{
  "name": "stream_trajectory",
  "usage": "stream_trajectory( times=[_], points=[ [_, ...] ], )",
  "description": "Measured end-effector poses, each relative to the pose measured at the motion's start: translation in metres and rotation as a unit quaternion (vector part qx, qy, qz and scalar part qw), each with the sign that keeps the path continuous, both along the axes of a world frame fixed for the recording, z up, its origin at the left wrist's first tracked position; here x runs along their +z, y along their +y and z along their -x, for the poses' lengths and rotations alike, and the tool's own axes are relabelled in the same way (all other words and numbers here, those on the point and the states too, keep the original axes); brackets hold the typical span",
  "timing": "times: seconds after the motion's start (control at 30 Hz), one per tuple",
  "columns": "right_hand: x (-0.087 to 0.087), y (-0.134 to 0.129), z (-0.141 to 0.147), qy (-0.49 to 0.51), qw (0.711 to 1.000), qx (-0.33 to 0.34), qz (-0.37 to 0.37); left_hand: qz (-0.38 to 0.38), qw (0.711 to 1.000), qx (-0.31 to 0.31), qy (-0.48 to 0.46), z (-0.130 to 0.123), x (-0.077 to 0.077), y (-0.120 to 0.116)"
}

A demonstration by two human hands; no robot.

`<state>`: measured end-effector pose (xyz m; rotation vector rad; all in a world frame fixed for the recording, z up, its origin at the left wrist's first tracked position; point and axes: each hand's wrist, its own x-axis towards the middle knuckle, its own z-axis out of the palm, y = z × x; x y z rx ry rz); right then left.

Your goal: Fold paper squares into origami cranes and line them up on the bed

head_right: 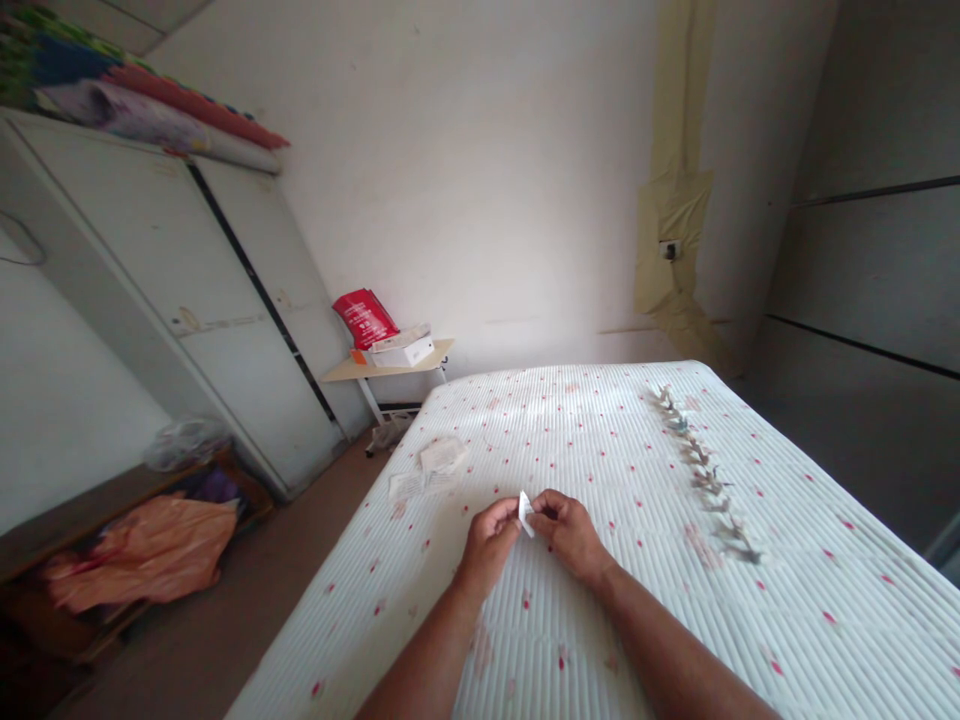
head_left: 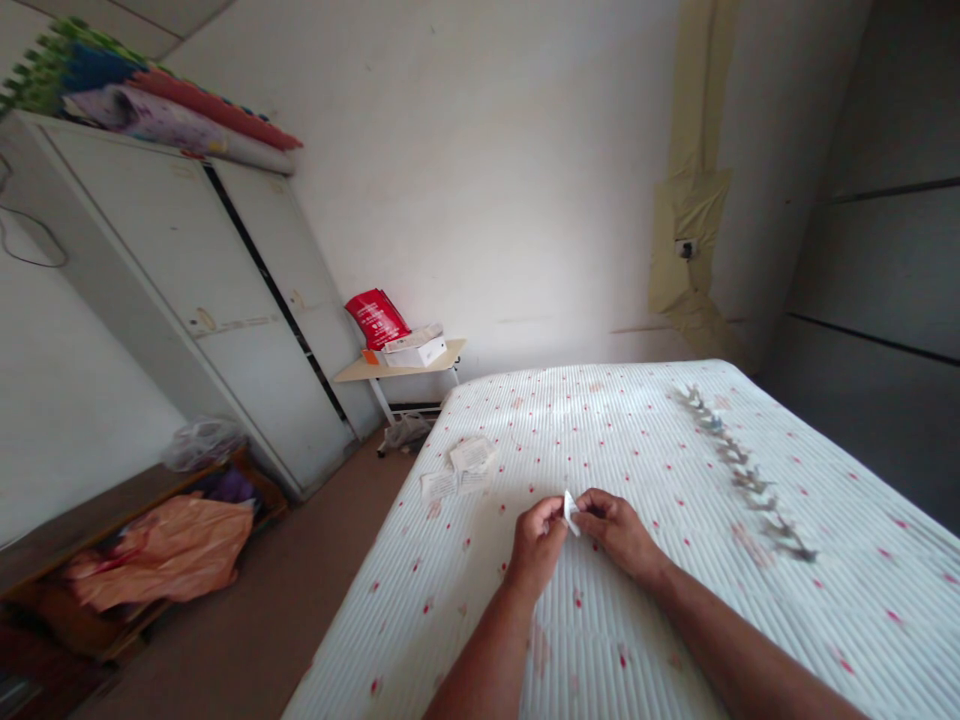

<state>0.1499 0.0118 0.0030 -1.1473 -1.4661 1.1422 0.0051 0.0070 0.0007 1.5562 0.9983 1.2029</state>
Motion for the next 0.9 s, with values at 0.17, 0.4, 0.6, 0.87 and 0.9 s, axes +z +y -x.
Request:
stream_trajectory(
  times=[0.17, 0.4, 0.6, 0.87, 0.9],
  points=[
    [0.0013, -0.0001, -0.0002, 0.006, 1.0, 0.003, 0.009, -0.013, 1.0, 0.016, 0.019, -0.0002, -0.0016, 0.0009],
    [-0.0006, 0.0005, -0.0009, 0.016, 1.0, 0.013, 0.008, -0.017, 0.999, 0.027, 0.02, -0.0011, -0.0011, 0.0007],
    [0.0001, -0.0007, -0.0006, 0.014, 1.0, 0.017, 0.012, -0.008, 1.0, 0.023, 0.017, -0.0014, 0.0026, -0.0016],
    [-0.0026, 0.001, -0.0002, 0.016, 1.0, 0.022, 0.005, -0.017, 0.997, 0.052, 0.056, -0.0005, -0.0029, 0.0006],
    [-0.0033, 0.0013, -0.0003, 0.016, 1.0, 0.023, 0.004, -0.019, 0.996, 0.057, 0.062, -0.0007, -0.004, 0.0013]
  ],
)
